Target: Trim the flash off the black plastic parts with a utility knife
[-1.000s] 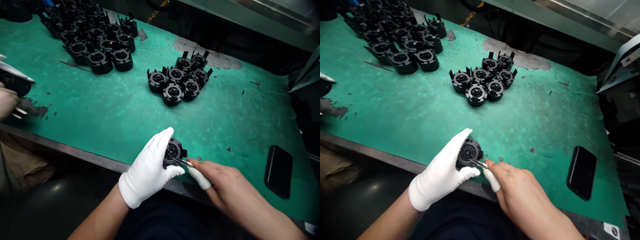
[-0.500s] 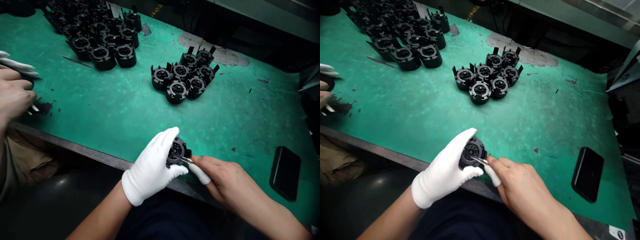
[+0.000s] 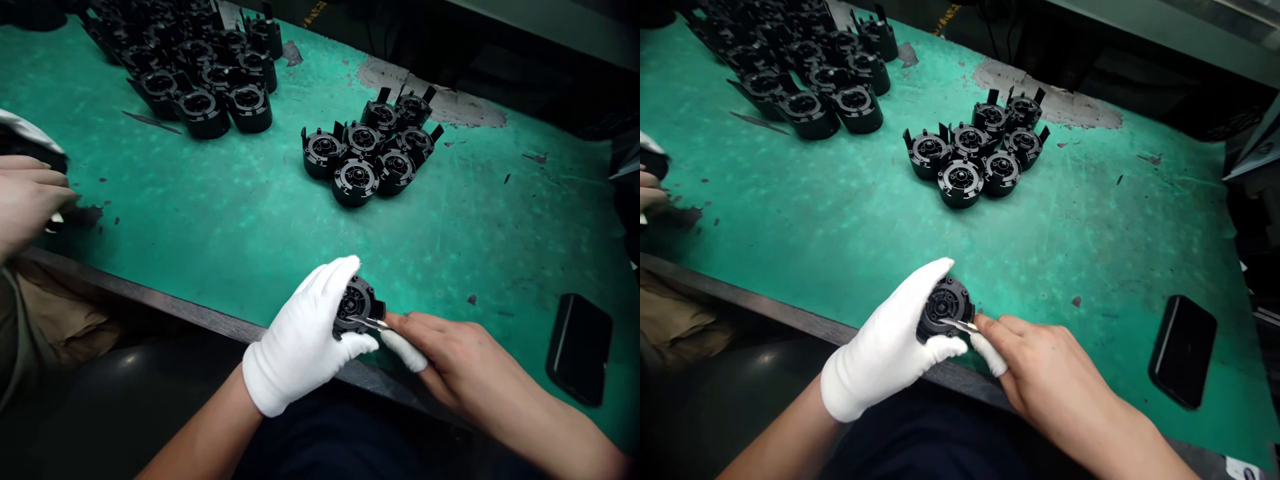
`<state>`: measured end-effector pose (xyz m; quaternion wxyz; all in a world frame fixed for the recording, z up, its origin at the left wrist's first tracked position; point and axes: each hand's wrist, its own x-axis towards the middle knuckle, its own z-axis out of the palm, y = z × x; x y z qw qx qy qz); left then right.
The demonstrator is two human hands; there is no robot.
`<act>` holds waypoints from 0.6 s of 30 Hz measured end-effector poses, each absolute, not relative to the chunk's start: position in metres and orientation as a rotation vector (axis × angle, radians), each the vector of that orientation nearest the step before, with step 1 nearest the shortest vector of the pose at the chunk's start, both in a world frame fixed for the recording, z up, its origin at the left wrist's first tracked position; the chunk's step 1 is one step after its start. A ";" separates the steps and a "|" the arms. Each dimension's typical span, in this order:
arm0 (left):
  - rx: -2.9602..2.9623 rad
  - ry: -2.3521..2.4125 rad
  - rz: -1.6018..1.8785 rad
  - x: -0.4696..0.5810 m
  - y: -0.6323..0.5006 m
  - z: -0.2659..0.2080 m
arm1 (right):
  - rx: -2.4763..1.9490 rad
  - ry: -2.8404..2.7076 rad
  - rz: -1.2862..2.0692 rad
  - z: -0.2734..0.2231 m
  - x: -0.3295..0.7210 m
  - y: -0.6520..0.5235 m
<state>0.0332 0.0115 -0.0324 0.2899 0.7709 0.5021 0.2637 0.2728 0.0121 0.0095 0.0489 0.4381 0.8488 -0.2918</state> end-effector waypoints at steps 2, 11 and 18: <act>2.059 1.336 0.705 0.033 0.011 -0.033 | 1.322 2.557 -0.882 0.010 0.273 0.013; 2.016 1.321 0.708 0.028 0.016 -0.032 | 1.123 2.537 -1.048 0.034 0.261 0.054; 1.870 1.733 0.844 0.046 -0.021 -0.055 | 2.101 2.081 -1.938 -0.028 0.287 -0.009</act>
